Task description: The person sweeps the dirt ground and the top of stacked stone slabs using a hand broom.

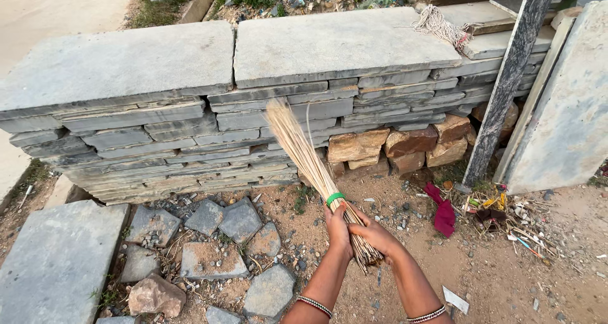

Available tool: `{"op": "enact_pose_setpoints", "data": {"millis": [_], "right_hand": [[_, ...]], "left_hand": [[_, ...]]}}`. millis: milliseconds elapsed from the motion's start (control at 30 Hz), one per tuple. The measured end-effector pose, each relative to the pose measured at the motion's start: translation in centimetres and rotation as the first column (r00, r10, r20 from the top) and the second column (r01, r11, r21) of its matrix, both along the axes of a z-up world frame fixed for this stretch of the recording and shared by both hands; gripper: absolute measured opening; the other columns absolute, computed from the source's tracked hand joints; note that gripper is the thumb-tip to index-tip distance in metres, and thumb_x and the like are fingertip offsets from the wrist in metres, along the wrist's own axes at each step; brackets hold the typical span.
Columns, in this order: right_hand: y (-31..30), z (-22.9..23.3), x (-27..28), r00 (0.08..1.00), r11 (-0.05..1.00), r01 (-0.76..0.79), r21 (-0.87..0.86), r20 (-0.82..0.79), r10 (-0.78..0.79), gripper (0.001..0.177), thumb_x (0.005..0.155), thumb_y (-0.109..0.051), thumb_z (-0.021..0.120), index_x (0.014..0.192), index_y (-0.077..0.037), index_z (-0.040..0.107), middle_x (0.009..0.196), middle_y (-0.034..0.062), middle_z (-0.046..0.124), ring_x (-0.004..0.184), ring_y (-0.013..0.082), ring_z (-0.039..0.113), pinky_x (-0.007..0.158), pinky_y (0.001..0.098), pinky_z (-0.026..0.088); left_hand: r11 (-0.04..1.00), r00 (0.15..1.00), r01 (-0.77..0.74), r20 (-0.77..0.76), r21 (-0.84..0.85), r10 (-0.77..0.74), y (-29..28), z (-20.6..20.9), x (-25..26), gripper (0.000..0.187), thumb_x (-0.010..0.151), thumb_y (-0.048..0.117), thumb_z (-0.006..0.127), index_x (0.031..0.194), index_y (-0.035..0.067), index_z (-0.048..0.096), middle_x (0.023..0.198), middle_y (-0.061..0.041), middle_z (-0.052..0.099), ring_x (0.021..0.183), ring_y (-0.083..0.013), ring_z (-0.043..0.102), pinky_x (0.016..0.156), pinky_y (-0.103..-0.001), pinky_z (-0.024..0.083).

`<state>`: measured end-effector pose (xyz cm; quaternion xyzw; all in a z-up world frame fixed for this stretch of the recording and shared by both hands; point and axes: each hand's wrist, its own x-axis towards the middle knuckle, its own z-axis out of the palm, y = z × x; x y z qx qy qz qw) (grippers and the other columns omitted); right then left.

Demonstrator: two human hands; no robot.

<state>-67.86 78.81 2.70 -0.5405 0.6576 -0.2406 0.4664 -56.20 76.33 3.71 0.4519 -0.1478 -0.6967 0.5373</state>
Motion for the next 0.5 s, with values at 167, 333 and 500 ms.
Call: {"op": "enact_pose_setpoints", "data": {"millis": [167, 333, 500], "right_hand": [[-0.3, 1.9, -0.2, 0.965, 0.981, 0.104, 0.166, 0.220, -0.139, 0.079, 0.088, -0.027, 0.060, 0.160, -0.034, 0.027, 0.110, 0.0138, 0.077, 0.053, 0.0141, 0.065, 0.047, 0.0298, 0.053], [-0.6, 2.2, -3.2, 0.756, 0.919, 0.353, 0.173, 0.525, -0.390, 0.067, 0.094, -0.018, 0.054, 0.158, -0.018, 0.033, 0.092, 0.0130, 0.076, 0.054, 0.0137, 0.064, 0.042, 0.0279, 0.051], [0.1, 0.6, -9.6, 0.489, 0.830, 0.527, 0.184, 0.732, -0.474, 0.061, 0.096, -0.015, 0.053, 0.157, -0.012, 0.042, 0.087, 0.0092, 0.069, 0.055, 0.0143, 0.066, 0.044, 0.0283, 0.054]], "left_hand": [[0.997, 0.996, -0.012, 0.083, -0.076, 0.018, -1.5, -0.8, -1.2, 0.070, 0.092, 0.014, 0.050, 0.155, 0.019, 0.020, 0.117, -0.009, 0.063, 0.092, -0.0232, 0.064, 0.084, -0.038, 0.055], [0.954, 0.983, 0.170, 0.111, -0.246, -0.147, -7.6, -5.8, -7.5, 0.044, 0.089, 0.010, 0.059, 0.131, 0.005, 0.048, 0.102, -0.014, 0.063, 0.084, -0.0223, 0.062, 0.075, -0.039, 0.053], [0.904, 0.912, 0.383, 0.232, -0.188, -0.338, -9.9, -8.4, -17.1, 0.037, 0.090, 0.011, 0.063, 0.123, -0.001, 0.055, 0.092, -0.014, 0.065, 0.077, -0.0248, 0.063, 0.067, -0.041, 0.053]]}}
